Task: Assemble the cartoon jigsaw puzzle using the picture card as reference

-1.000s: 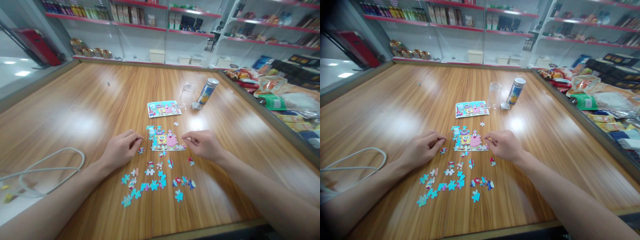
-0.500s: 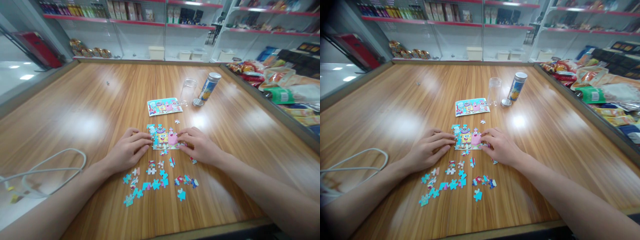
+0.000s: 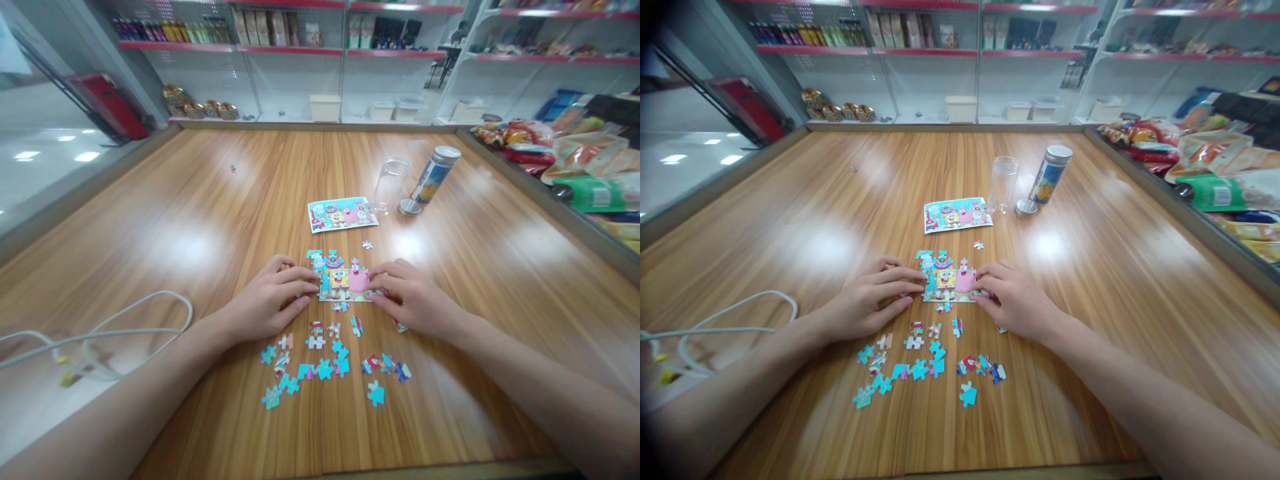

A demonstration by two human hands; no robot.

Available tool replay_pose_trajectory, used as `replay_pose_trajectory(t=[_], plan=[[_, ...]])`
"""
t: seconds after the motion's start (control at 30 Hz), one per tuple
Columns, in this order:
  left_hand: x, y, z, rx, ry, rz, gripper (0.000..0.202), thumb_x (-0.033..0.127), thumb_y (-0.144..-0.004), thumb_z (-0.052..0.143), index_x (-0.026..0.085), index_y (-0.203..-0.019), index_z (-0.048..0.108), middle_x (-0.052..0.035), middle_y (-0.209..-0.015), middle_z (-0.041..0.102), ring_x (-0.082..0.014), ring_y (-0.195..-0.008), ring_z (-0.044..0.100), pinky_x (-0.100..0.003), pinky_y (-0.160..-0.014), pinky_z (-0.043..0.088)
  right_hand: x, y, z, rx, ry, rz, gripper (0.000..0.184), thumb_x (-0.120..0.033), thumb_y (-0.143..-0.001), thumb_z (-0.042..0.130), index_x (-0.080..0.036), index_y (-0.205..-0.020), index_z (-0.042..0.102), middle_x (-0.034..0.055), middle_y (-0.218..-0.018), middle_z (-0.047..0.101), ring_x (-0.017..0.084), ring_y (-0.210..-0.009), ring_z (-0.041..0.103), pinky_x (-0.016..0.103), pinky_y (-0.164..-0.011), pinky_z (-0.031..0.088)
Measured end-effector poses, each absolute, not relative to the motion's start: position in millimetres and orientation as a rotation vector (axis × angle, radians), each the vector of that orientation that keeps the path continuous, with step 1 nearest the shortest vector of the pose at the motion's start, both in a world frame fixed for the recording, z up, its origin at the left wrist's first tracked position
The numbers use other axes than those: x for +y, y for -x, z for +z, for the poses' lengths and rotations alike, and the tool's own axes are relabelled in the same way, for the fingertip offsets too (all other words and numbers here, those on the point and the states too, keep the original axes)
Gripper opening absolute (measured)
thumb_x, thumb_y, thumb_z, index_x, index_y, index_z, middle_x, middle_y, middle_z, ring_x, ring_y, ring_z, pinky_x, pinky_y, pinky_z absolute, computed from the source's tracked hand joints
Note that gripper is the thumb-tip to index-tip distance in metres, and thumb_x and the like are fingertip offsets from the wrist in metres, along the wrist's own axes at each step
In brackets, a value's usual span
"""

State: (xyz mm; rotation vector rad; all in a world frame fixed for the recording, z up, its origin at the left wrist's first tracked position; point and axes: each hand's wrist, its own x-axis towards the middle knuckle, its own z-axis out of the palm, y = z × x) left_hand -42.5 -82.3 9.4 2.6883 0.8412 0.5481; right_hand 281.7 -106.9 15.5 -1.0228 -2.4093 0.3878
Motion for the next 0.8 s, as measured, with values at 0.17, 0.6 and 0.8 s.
replay_pose_trajectory(t=[0.17, 0.6, 0.8], plan=[[-85, 41, 15, 0.822, -2.662, 0.529, 0.028, 0.022, -0.095, 0.057, 0.025, -0.121, 0.068, -0.0056, -0.131, 0.065, -0.0240, -0.117, 0.054, -0.047, -0.105, 0.043, -110, -280, 19, -2.415, 1.012, 0.395, 0.020, -0.018, -0.094, 0.060, -0.022, -0.112, 0.070, 0.0101, -0.112, 0.067, 0.024, -0.106, 0.062, 0.043, -0.092, 0.054], [-91, 39, 20, 0.800, -2.651, 0.509, 0.026, 0.021, -0.094, 0.059, 0.023, -0.118, 0.068, -0.0066, -0.127, 0.065, -0.0251, -0.118, 0.051, -0.047, -0.105, 0.046, -116, -280, 20, -2.422, 1.038, 0.412, 0.019, -0.019, -0.095, 0.059, -0.023, -0.110, 0.071, 0.0106, -0.114, 0.066, 0.025, -0.107, 0.061, 0.044, -0.091, 0.054], [-92, 39, 18, 0.794, -2.651, 0.518, 0.026, 0.020, -0.093, 0.059, 0.024, -0.117, 0.069, -0.0074, -0.124, 0.065, -0.0250, -0.119, 0.051, -0.046, -0.103, 0.048, -117, -281, 19, -2.415, 1.042, 0.430, 0.022, -0.015, -0.092, 0.061, -0.023, -0.111, 0.070, 0.0099, -0.117, 0.065, 0.025, -0.110, 0.060, 0.045, -0.095, 0.053]])
